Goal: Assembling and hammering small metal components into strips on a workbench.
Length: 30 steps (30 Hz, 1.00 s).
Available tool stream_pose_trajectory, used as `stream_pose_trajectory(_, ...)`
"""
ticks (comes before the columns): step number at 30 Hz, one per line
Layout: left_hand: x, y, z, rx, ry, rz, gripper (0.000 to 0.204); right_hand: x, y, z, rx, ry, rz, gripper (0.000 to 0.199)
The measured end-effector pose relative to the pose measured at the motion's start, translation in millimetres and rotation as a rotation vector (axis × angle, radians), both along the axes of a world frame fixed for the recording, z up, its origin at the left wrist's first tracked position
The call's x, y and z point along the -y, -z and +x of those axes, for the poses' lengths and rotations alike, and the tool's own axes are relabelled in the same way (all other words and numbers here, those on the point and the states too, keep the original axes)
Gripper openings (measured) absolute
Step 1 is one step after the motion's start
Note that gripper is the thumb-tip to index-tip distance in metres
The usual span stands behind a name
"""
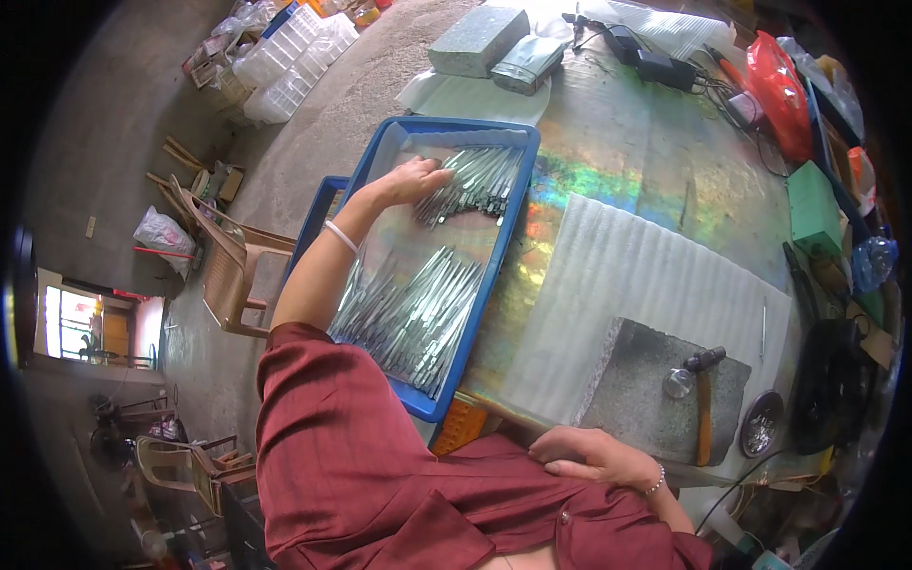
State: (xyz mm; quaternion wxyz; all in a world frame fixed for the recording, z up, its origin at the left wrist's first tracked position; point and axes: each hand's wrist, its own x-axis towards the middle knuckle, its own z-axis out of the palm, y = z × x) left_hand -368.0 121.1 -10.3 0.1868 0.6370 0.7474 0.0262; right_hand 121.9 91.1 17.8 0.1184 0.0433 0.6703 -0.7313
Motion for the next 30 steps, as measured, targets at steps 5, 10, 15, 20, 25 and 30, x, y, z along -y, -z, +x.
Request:
stream_pose_trajectory(5,1,-9,23,-0.083,-0.194,-0.147,0.082,-1,4,0,-0.018,-0.017,-0.009,0.028)
stream_pose_trajectory(10,9,-12,18,-0.035,-0.122,-0.192,0.088,-3,3,-1,-0.011,-0.03,-0.031,0.027)
stream_pose_trajectory(15,14,1,30,-0.103,-0.106,-0.124,0.096,-5,5,0,-0.019,-0.049,-0.07,0.029)
stream_pose_trajectory(20,11,-4,41,-0.145,-0.126,-0.076,0.087,-6,7,1,-0.043,-0.057,-0.074,0.029)
stream_pose_trajectory(25,17,4,38,-0.246,-0.078,0.045,0.072,-6,9,2,-0.063,-0.059,-0.105,0.029)
stream_pose_trajectory(30,17,6,38,-0.255,-0.061,0.114,0.061,-7,9,1,-0.077,-0.072,-0.091,0.029)
